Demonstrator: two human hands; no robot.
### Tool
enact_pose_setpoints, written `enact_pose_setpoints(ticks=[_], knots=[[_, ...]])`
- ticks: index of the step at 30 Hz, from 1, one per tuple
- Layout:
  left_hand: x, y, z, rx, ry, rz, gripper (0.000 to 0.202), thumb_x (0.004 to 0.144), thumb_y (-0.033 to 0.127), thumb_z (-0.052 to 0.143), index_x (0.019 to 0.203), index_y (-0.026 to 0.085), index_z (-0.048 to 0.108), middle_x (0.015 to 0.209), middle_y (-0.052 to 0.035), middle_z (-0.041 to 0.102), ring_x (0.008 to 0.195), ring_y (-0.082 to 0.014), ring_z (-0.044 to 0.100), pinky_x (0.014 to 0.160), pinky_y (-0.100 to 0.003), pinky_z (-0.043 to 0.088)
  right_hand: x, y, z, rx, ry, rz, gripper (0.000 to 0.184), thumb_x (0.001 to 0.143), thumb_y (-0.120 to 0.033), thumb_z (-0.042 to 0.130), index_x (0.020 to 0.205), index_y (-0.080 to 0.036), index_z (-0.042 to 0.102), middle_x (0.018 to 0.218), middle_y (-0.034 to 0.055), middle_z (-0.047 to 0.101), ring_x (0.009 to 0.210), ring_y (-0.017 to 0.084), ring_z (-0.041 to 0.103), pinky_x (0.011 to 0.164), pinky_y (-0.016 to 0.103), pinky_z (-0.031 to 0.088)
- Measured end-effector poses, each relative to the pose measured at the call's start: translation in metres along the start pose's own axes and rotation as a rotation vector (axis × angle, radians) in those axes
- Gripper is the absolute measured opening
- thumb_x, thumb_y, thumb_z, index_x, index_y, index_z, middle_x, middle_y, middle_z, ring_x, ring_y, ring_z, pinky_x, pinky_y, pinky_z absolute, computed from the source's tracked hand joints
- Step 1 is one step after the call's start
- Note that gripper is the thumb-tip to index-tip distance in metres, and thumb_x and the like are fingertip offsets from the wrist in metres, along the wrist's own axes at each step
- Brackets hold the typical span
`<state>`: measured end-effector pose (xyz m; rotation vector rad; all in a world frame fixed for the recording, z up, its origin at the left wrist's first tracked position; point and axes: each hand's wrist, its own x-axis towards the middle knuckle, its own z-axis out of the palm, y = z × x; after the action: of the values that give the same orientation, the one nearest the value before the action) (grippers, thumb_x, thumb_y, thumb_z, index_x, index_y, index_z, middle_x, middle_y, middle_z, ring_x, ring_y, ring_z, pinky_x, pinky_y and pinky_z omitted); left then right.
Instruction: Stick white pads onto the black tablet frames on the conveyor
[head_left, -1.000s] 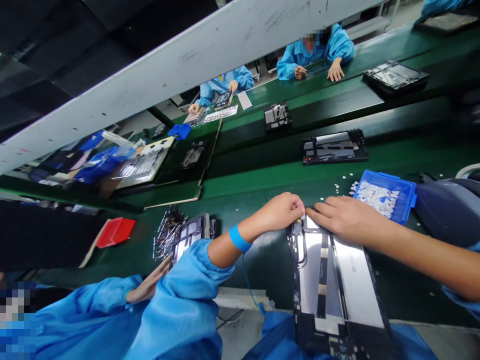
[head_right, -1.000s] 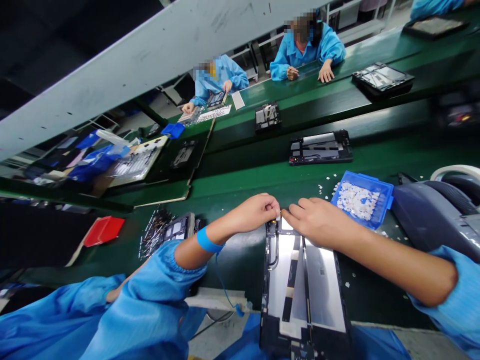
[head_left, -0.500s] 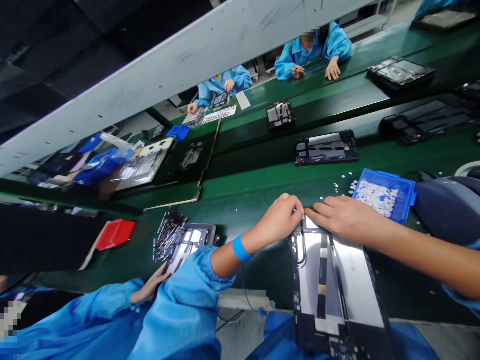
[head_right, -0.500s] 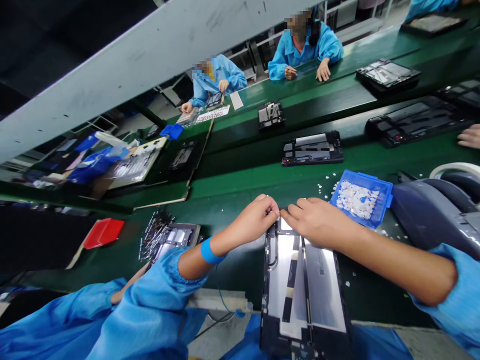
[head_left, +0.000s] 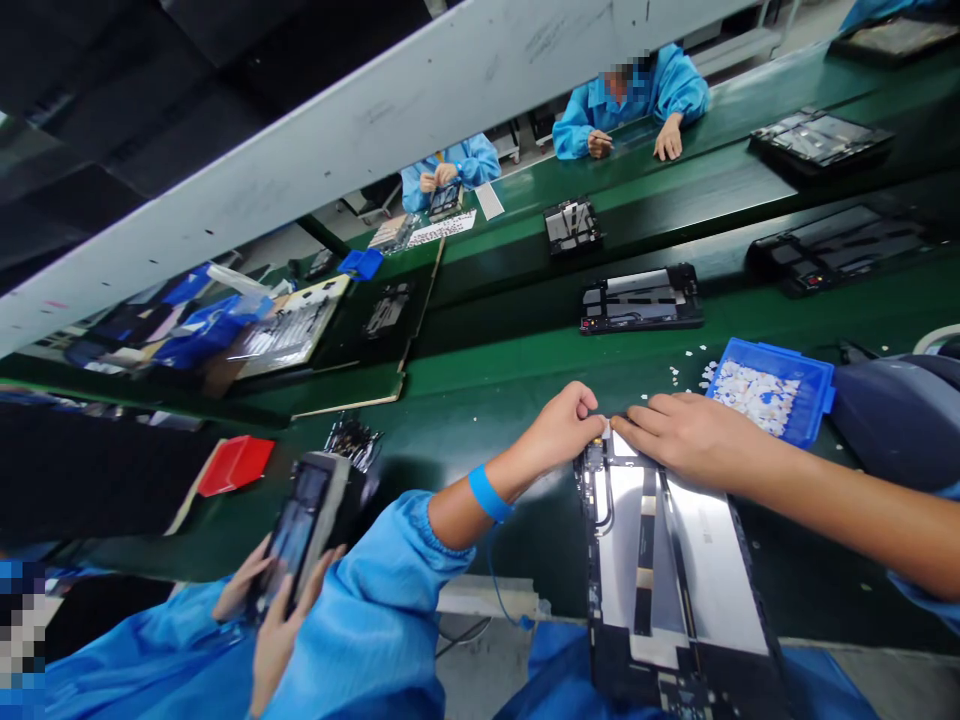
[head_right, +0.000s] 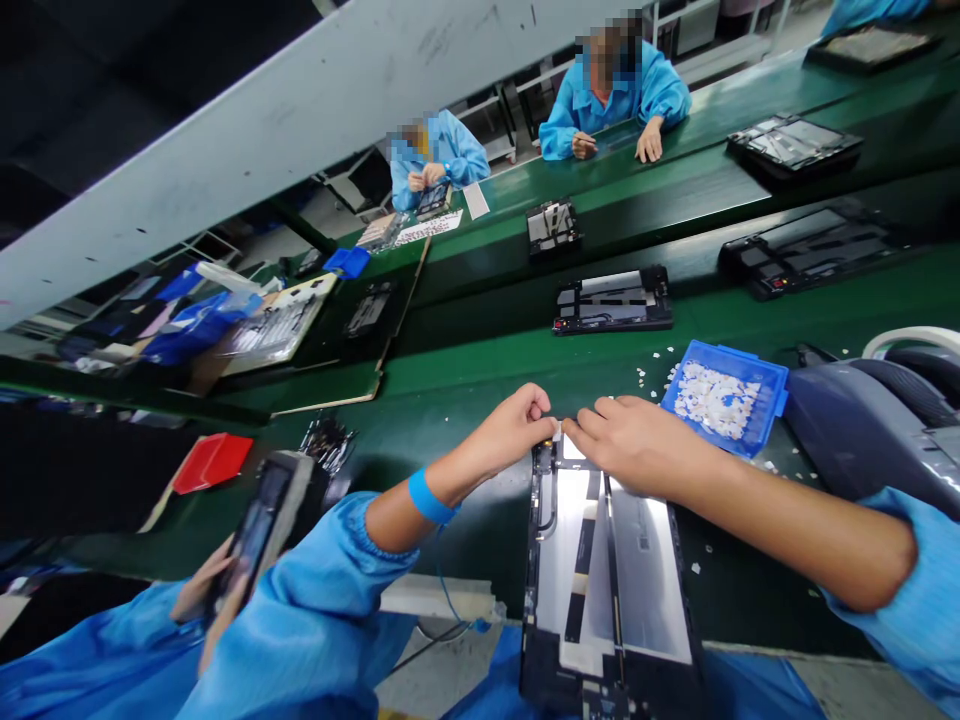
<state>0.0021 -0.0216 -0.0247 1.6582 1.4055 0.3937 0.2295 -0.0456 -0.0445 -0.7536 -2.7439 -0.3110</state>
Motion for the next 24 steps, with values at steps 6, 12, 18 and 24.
enact_pose_setpoints(ticks=[6,12,18,24], knots=[[0.003,0.006,-0.001,0.042,-0.015,-0.018,0.014,0.082,0.014,0.062,0.088,0.02,0.051,0.073,0.0067,0.045,0.068,-0.0108,0.043,0.063,-0.025,0.033,-0.002,-0.002,0.0,0.004,-0.001,0.015,0.034,0.094,-0.01,0.057,0.126,-0.011,0.07,0.093,0.0103,0.07,0.077,0.022,0.054,0.066,0.036,0.034],[-0.005,0.005,-0.001,0.176,0.02,0.108,0.018,0.085,0.02,0.068,0.095,0.02,0.053,0.086,0.0033,0.053,0.083,-0.0146,0.052,0.075,-0.027,0.043,0.001,-0.001,0.006,0.022,0.003,0.02,0.028,0.095,-0.012,0.058,0.119,-0.013,0.072,0.094,0.0097,0.072,0.076,0.021,0.055,0.065,0.035,0.034],[-0.041,-0.009,0.003,0.177,0.244,0.198,0.021,0.09,0.024,0.064,0.108,0.021,0.056,0.112,-0.0047,0.058,0.105,-0.0197,0.055,0.097,-0.035,0.047,-0.021,0.0,-0.012,0.124,0.188,0.155,0.036,0.1,-0.011,0.049,0.13,-0.014,0.069,0.114,0.0121,0.077,0.091,0.023,0.068,0.079,0.037,0.051],[-0.125,-0.04,0.016,-0.048,0.108,-0.023,0.051,0.098,0.034,0.053,0.147,0.02,0.05,0.117,-0.0085,0.057,0.097,-0.0199,0.059,0.092,-0.037,0.053,-0.126,-0.064,-0.029,0.363,0.225,0.805,0.033,0.103,-0.038,0.056,0.128,-0.026,0.072,0.119,0.0077,0.079,0.103,0.032,0.076,0.089,0.049,0.062]])
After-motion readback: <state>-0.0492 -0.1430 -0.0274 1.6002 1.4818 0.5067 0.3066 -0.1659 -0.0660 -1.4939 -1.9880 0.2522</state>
